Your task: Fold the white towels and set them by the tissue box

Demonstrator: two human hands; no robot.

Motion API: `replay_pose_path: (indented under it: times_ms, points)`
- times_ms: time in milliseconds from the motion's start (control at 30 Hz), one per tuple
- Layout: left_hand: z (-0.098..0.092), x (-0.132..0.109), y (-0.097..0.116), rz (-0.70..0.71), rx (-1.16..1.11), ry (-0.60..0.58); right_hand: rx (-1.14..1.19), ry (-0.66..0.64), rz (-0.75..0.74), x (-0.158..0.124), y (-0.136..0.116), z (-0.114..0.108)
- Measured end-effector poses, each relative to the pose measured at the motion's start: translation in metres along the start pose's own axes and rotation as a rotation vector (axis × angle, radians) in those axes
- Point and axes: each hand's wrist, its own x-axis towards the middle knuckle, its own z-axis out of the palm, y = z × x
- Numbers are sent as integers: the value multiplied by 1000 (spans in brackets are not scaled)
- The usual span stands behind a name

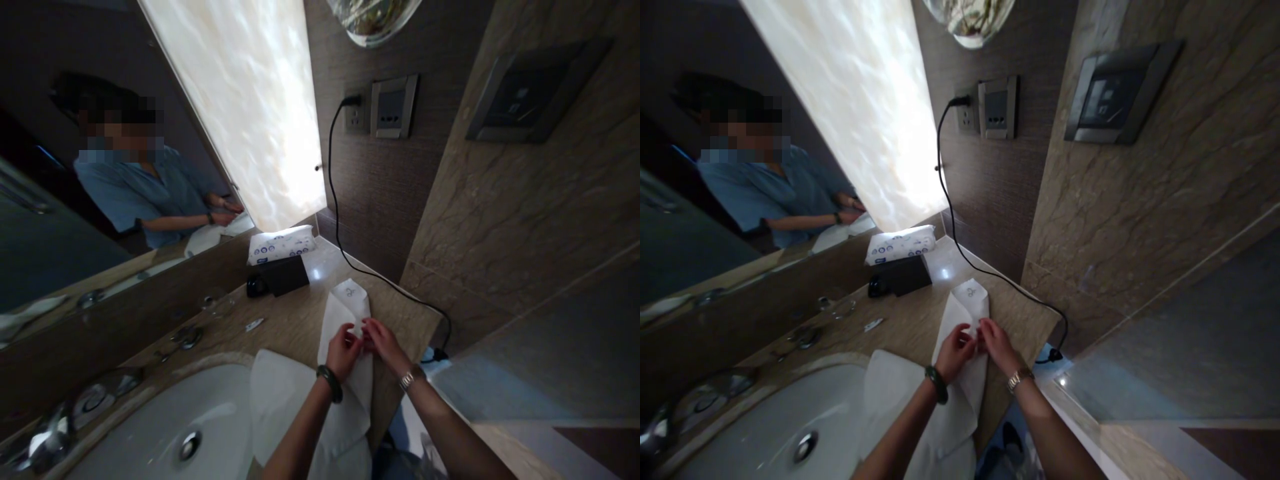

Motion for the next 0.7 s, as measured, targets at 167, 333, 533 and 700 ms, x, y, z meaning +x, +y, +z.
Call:
replay_pose_path:
  times_ms: [167, 333, 533, 700]
  points:
    - [-15, -41, -22, 211, 310, 80, -562, 116, -160, -9, 1, -19]
    - [-43, -105, -50, 93, 635, -214, -1063, 28, -326, -4, -12, 3]
    - [-46, -129, -45, 127, 447, -386, -1226, -117, -581, -11, -15, -2]
    - [-69, -87, -34, 188, 848, -325, -1066, -280, -557, -38, -2, -37]
